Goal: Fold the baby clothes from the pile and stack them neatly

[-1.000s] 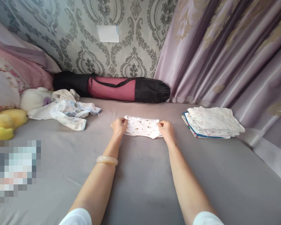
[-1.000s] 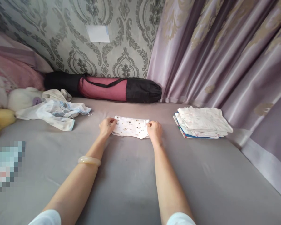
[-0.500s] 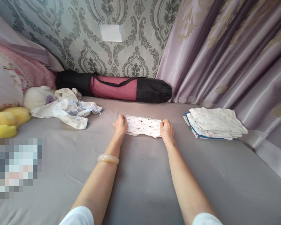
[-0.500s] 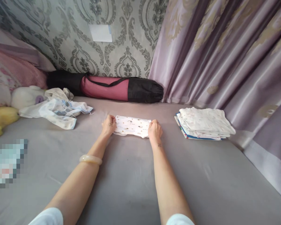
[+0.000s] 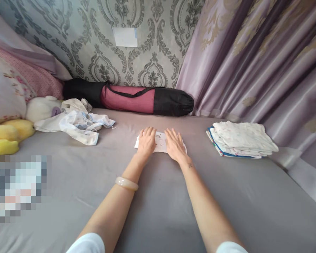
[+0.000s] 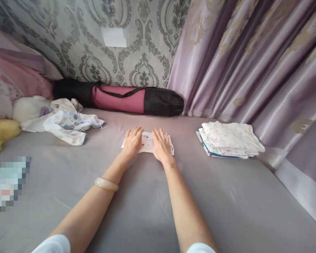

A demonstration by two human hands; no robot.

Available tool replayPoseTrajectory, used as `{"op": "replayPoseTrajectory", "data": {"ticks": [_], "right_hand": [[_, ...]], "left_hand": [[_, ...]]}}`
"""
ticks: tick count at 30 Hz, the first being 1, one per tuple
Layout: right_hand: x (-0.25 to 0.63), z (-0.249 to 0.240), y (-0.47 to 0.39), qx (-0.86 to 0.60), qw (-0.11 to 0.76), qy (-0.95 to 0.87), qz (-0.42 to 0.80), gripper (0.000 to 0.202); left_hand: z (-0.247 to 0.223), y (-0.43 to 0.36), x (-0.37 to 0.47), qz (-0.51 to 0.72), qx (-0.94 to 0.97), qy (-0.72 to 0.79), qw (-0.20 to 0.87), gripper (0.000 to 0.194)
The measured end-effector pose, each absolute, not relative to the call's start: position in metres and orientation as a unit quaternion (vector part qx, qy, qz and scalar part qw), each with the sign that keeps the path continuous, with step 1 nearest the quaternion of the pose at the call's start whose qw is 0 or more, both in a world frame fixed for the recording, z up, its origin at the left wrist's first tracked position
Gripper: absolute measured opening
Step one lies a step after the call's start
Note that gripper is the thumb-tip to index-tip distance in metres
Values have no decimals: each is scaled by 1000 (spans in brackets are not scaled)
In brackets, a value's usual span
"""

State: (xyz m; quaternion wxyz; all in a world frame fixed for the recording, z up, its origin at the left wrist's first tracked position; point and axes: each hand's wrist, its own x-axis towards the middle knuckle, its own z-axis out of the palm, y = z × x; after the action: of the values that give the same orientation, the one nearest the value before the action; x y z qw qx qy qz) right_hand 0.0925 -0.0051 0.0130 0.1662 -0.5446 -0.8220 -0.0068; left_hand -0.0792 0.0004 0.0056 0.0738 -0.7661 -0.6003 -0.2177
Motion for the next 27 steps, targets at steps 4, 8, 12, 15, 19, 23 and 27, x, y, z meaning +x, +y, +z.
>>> {"op": "replayPoseTrajectory", "data": {"ticks": [4, 8, 12, 15, 19, 23, 27], "right_hand": [[76, 3, -8, -547, 122, -827, 47, 57], [73, -5, -8, -557, 89, -822, 80, 58], [77, 4, -6, -564, 89, -817, 82, 59], [85, 14, -4, -599, 127, -790, 45, 59], [99, 12, -2, -649, 123, -750, 26, 60], [104, -1, -1, -667, 58, -740, 63, 60], [103, -5, 0, -671, 48, -736, 70, 60]], "left_hand": [[-14, 0, -69, -195, -799, -564, 73, 48], [-26, 1, -72, -143, -806, -572, 42, 52], [-14, 1, -75, -156, -800, -578, 39, 52], [-1, 2, -78, -225, -765, -600, 70, 53], [-4, 6, -88, -195, -727, -658, 32, 58], [-15, 8, -94, -104, -726, -679, -40, 64], [-13, 9, -94, -100, -723, -681, -57, 62]]}}
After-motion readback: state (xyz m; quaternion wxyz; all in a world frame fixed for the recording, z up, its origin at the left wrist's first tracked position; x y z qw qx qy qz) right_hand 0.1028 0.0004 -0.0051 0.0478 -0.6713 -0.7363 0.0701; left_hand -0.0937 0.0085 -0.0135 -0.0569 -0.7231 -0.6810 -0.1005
